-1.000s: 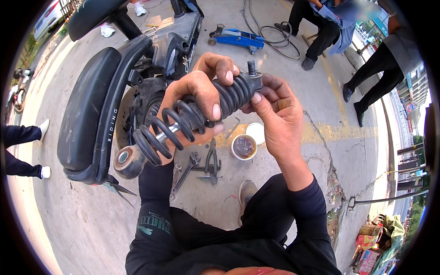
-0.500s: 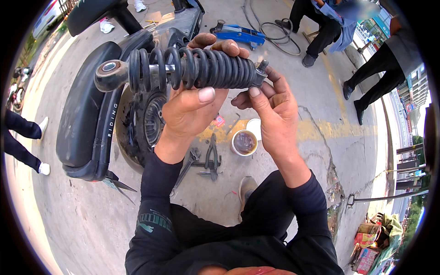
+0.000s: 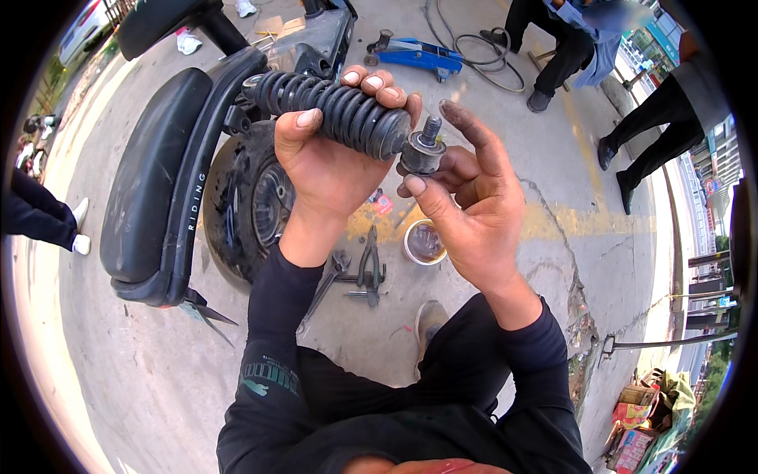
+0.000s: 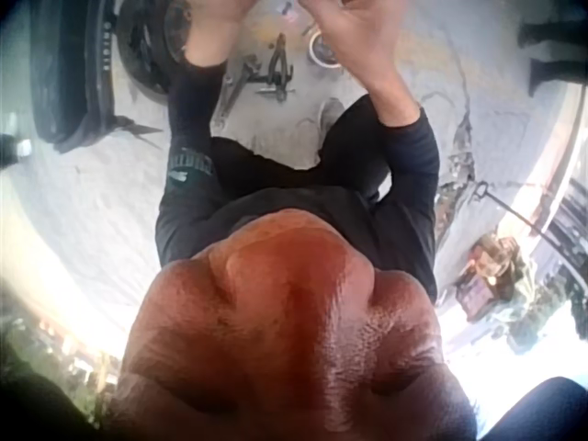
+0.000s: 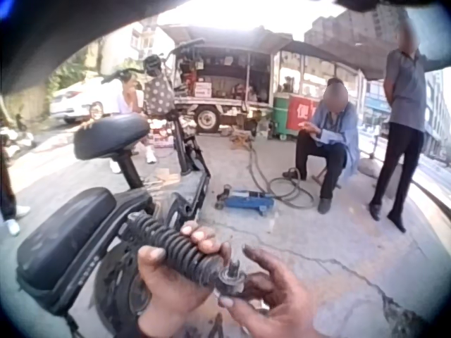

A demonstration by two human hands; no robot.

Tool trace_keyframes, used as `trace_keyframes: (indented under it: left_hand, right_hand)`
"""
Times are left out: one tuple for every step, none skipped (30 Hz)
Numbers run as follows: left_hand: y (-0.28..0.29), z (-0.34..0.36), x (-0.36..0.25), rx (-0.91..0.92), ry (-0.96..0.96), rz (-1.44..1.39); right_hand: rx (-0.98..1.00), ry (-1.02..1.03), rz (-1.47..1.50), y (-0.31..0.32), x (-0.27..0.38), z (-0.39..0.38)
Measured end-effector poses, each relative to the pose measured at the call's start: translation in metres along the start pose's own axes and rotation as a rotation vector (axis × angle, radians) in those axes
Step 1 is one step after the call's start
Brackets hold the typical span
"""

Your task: The person removes a rear shock absorber from a scooter, applies grease to its mounting points, and reinstalls it. The person handles the shock absorber, a grease container, and small fasteners by hand.

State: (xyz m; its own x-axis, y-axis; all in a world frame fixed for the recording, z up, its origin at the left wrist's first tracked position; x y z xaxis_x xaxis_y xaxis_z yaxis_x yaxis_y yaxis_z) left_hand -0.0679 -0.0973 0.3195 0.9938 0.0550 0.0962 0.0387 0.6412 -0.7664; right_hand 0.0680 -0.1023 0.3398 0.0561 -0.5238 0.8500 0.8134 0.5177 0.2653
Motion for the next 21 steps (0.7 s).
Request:
trace_keyframes:
  left_hand:
    - [0.001, 0.000, 0.000, 0.003, 0.010, 0.002]
    - [0.002, 0.001, 0.000, -0.015, 0.014, 0.000]
    - [0.001, 0.001, 0.001, -0.034, 0.015, -0.002]
    - [0.002, 0.001, 0.002, -0.054, 0.016, -0.003]
    - [0.003, 0.000, 0.002, -0.070, 0.018, -0.004]
    - [0.003, 0.000, 0.002, -0.080, 0.021, -0.007]
    - [0.004, 0.000, 0.002, -0.091, 0.026, -0.010]
    - [0.004, 0.000, 0.002, -0.105, 0.011, 0.001]
    - [0.002, -0.001, 0.002, -0.115, -0.004, 0.011]
    - [0.002, -0.001, 0.002, -0.126, -0.018, 0.020]
    - [0.000, -0.001, 0.001, -0.121, -0.029, 0.036]
    - [-0.001, -0.001, 0.001, -0.116, -0.040, 0.050]
    - [-0.002, 0.000, 0.000, -0.110, -0.050, 0.064]
    - [-0.004, 0.000, -0.001, -0.105, -0.068, 0.112]
    - [-0.005, 0.000, -0.001, -0.099, -0.084, 0.158]
    - [-0.007, 0.000, 0.000, -0.093, -0.101, 0.204]
    - [-0.009, -0.001, 0.001, -0.091, -0.110, 0.231]
    - [-0.011, -0.003, 0.001, -0.093, -0.122, 0.262]
    - [-0.014, -0.005, 0.001, -0.094, -0.134, 0.292]
    - [-0.015, -0.006, 0.000, -0.100, -0.146, 0.321]
    - [-0.016, -0.007, 0.000, -0.126, -0.168, 0.338]
  right_hand:
    - [0.021, 0.011, 0.001, 0.000, -0.002, 0.002]
    - [0.042, 0.021, 0.003, 0.001, -0.004, 0.003]
    - [0.066, 0.031, 0.006, 0.001, -0.006, 0.003]
    - [0.074, 0.014, 0.022, 0.001, -0.008, 0.002]
    - [0.082, -0.003, 0.038, 0.001, -0.008, 0.001]
    - [0.088, -0.016, 0.050, 0.001, -0.006, 0.002]
    - [0.066, -0.051, 0.087, 0.002, -0.007, 0.002]
    - [0.044, -0.086, 0.123, 0.002, -0.007, 0.001]
    - [0.021, -0.118, 0.157, 0.002, -0.007, 0.000]
    - [-0.009, -0.114, 0.142, 0.004, -0.006, -0.001]
    - [-0.039, -0.111, 0.127, 0.005, -0.005, -0.001]
    - [-0.069, -0.107, 0.109, 0.007, -0.004, -0.001]
    - [-0.108, -0.096, 0.084, 0.009, -0.003, -0.001]
    - [-0.147, -0.084, 0.060, 0.011, -0.003, -0.001]
    - [-0.188, -0.073, 0.033, 0.014, -0.004, -0.002]
    - [-0.212, -0.040, -0.007, 0.017, -0.006, -0.002]
    - [-0.236, -0.008, -0.047, 0.019, -0.008, -0.001]
    - [-0.258, 0.021, -0.084, 0.021, -0.008, -0.001]
    - [-0.260, 0.042, -0.175, 0.022, -0.005, -0.001]
    - [-0.261, 0.063, -0.267, 0.022, -0.002, -0.001]
    - [-0.262, 0.085, -0.359, 0.023, 0.001, -0.001]
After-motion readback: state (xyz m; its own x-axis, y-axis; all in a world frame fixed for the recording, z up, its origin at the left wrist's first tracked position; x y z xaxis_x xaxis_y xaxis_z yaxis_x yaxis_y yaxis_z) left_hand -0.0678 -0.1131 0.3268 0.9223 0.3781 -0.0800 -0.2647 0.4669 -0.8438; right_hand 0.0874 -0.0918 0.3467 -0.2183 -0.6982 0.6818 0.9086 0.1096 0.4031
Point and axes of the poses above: each hand's wrist, its own z-axis towards the middle knuckle, its own y-axis out of the back of the hand, x = y × z, the point moved 8 cm from there along z, towards the middle knuckle, and after that the axes turned 13 degrees about -z, right-handed, at the moved point
